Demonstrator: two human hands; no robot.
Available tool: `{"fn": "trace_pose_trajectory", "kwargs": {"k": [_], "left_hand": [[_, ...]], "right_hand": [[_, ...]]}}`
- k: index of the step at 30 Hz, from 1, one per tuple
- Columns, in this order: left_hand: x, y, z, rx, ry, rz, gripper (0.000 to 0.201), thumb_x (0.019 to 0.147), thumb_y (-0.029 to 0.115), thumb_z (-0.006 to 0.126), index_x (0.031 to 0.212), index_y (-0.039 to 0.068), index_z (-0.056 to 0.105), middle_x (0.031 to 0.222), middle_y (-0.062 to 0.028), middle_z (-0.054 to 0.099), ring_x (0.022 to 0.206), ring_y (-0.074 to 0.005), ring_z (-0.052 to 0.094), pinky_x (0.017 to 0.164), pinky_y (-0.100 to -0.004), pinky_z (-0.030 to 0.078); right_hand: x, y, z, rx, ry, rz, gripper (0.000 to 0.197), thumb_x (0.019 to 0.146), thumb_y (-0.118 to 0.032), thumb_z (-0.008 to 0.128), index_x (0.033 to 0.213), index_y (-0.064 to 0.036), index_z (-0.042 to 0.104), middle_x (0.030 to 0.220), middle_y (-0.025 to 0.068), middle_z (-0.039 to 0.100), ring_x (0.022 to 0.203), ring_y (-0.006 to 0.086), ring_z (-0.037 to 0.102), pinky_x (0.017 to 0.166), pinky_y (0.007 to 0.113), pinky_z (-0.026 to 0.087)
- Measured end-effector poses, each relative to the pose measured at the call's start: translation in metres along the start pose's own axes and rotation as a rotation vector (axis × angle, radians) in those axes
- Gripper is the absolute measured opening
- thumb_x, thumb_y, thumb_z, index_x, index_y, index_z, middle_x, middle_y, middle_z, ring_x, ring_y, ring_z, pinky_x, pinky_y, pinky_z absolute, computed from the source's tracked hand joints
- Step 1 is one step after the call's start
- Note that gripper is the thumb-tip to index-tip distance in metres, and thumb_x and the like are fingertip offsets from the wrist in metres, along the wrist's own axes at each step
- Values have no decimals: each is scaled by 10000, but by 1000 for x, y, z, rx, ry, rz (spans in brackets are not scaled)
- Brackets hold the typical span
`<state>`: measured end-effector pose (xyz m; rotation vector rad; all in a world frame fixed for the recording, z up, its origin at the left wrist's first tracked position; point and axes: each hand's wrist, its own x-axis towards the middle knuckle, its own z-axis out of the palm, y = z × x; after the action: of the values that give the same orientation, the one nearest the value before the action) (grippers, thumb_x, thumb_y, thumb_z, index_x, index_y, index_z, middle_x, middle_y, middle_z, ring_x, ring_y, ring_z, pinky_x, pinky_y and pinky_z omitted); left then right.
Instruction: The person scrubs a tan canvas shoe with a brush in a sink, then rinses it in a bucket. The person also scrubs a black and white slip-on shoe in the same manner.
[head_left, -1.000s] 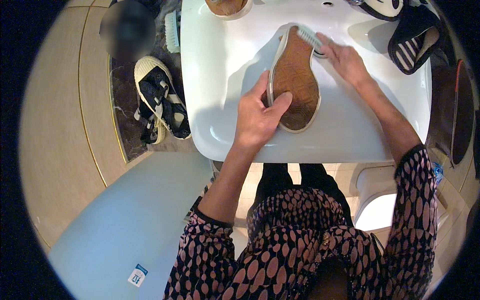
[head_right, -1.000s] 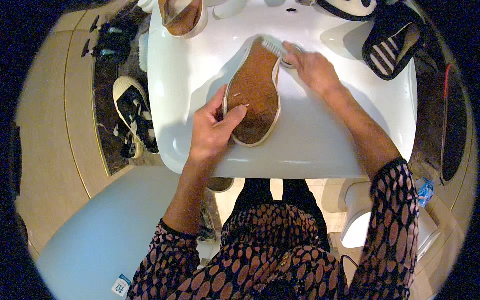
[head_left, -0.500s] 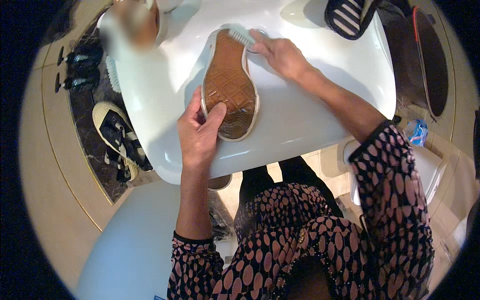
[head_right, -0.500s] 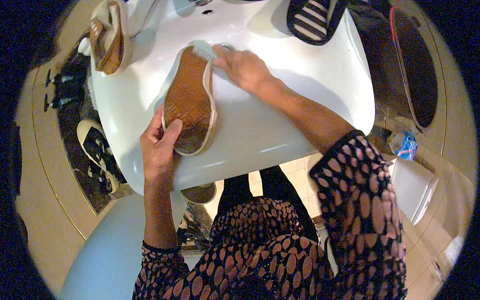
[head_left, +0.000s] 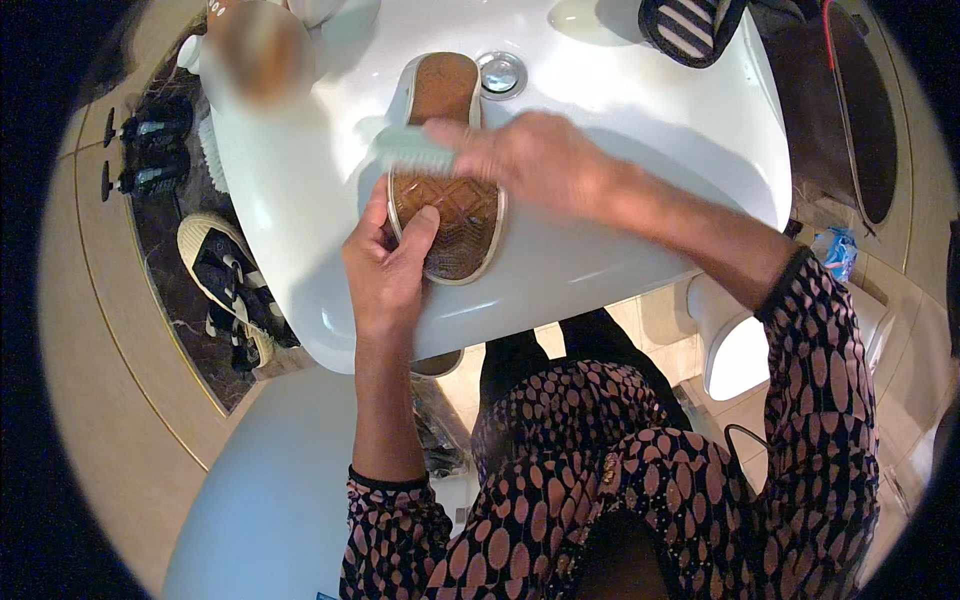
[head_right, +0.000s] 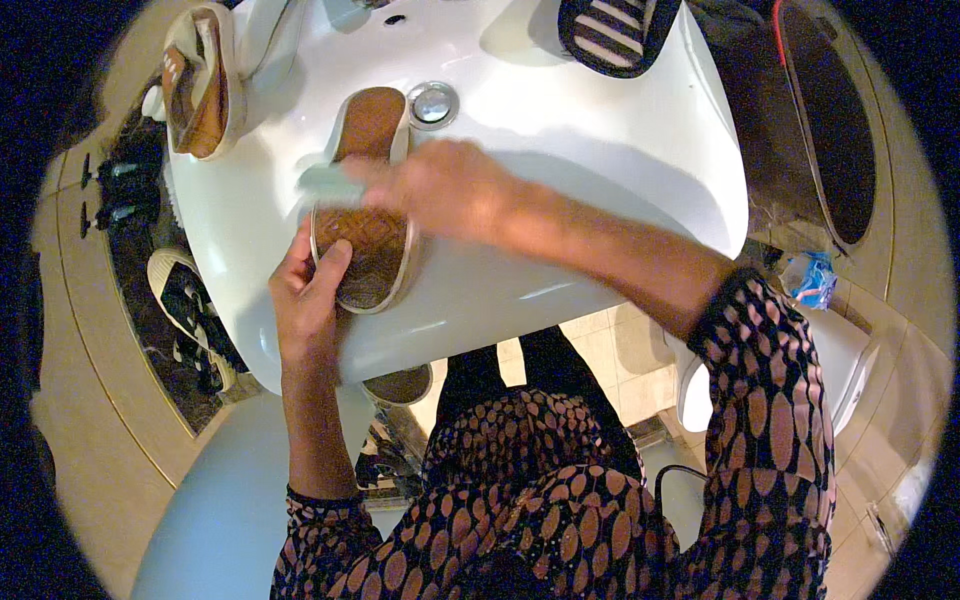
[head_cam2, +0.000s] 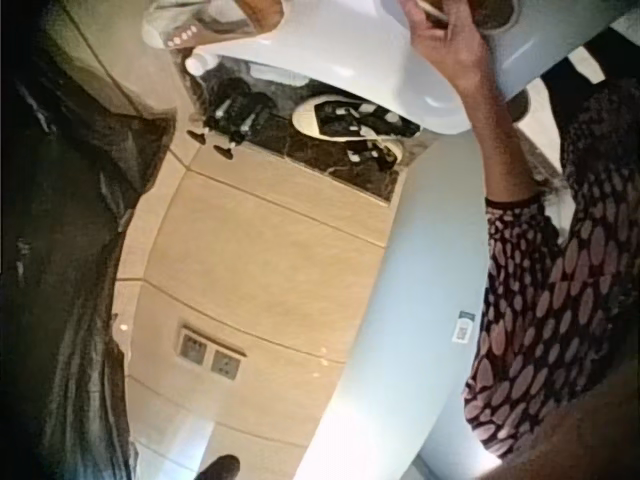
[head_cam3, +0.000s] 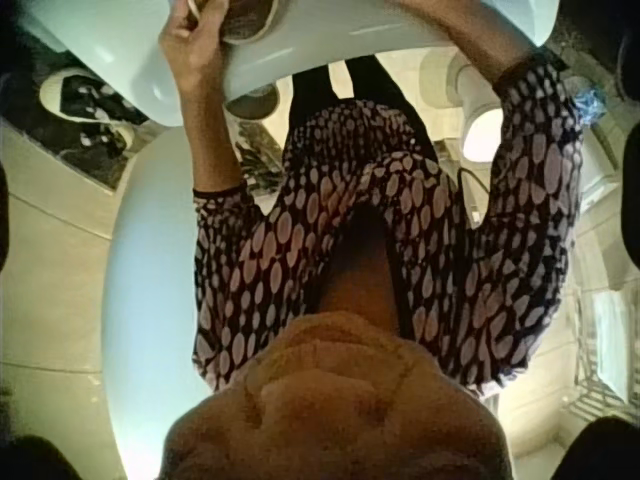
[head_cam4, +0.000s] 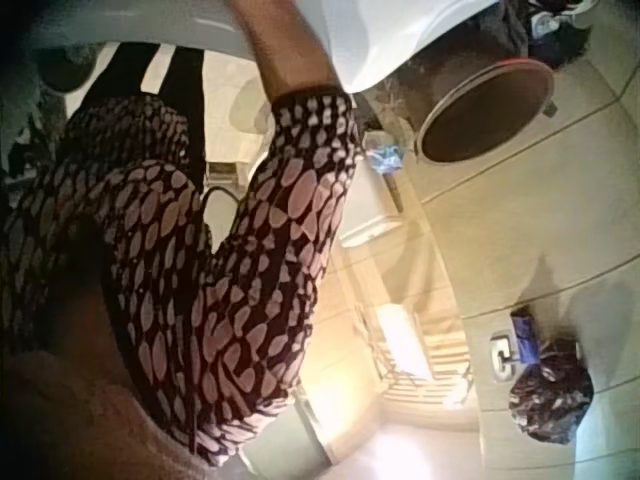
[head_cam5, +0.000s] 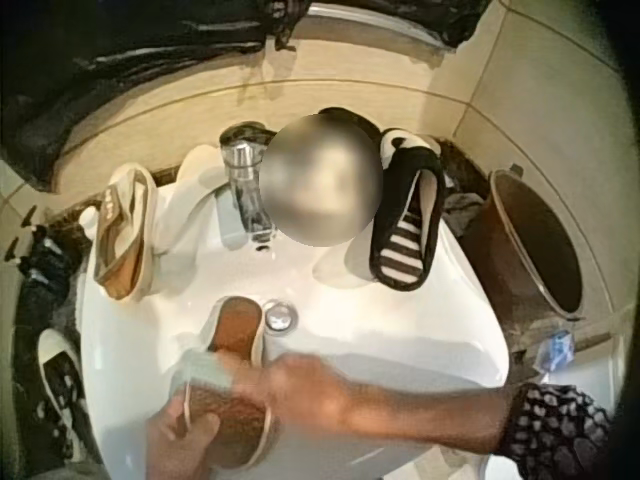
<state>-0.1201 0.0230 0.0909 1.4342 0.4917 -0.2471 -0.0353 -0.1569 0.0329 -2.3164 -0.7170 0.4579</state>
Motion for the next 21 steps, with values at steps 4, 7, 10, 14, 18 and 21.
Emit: {"fn": "trace_pose_trajectory", "kwargs": {"k": [4, 7, 10, 14, 18, 21], "left_hand": [[6, 4, 6, -15, -57, 40, 448, 836, 20, 562, 1254, -71, 427, 1065, -76, 589, 896, -119, 566, 827, -265, 454], [5, -1, 3, -13, -32, 50, 463, 833, 21, 568, 1262, -70, 421, 1063, -74, 588, 896, -117, 565, 822, -259, 454], [2, -4, -3, -19, -9, 2, 475, 827, 21, 574, 1268, -67, 418, 1064, -70, 586, 905, -114, 561, 825, -255, 449], [6, 0, 2, 26, -49, 60, 469, 824, 19, 576, 1261, -66, 427, 1058, -69, 588, 912, -113, 561, 819, -254, 450], [5, -3, 1, -22, -44, 42, 452, 830, 17, 564, 1255, -64, 434, 1059, -67, 588, 909, -112, 560, 820, -253, 449], [-2, 0, 0, 0, -5, 7, 450, 834, 13, 553, 1259, -64, 427, 1064, -68, 586, 914, -111, 558, 833, -254, 441]], "right_hand": [[37, 49, -23, -154, 115, 297, 524, 889, -576, 329, 1304, -277, 440, 832, 156, 644, 799, 303, 627, 778, 379, 490], [20, 22, -11, -33, -9, 218, 486, 903, -525, 356, 1307, -266, 438, 851, 148, 648, 798, 307, 627, 786, 379, 490], [4, 1, -7, -48, -88, 61, 468, 915, -487, 364, 1310, -246, 436, 857, 140, 651, 784, 309, 629, 778, 374, 497], [28, 48, -24, -213, 103, 210, 453, 927, -451, 364, 1313, -223, 432, 784, 175, 631, 685, 303, 626, 696, 396, 500], [23, 16, -23, -213, 68, 187, 445, 931, -448, 361, 1318, -240, 423, 745, 166, 623, 694, 307, 619, 698, 402, 490], [10, -14, -6, -159, -6, -56, 424, 922, -441, 389, 1315, -286, 422, 756, 142, 633, 710, 331, 613, 705, 406, 492]]}}
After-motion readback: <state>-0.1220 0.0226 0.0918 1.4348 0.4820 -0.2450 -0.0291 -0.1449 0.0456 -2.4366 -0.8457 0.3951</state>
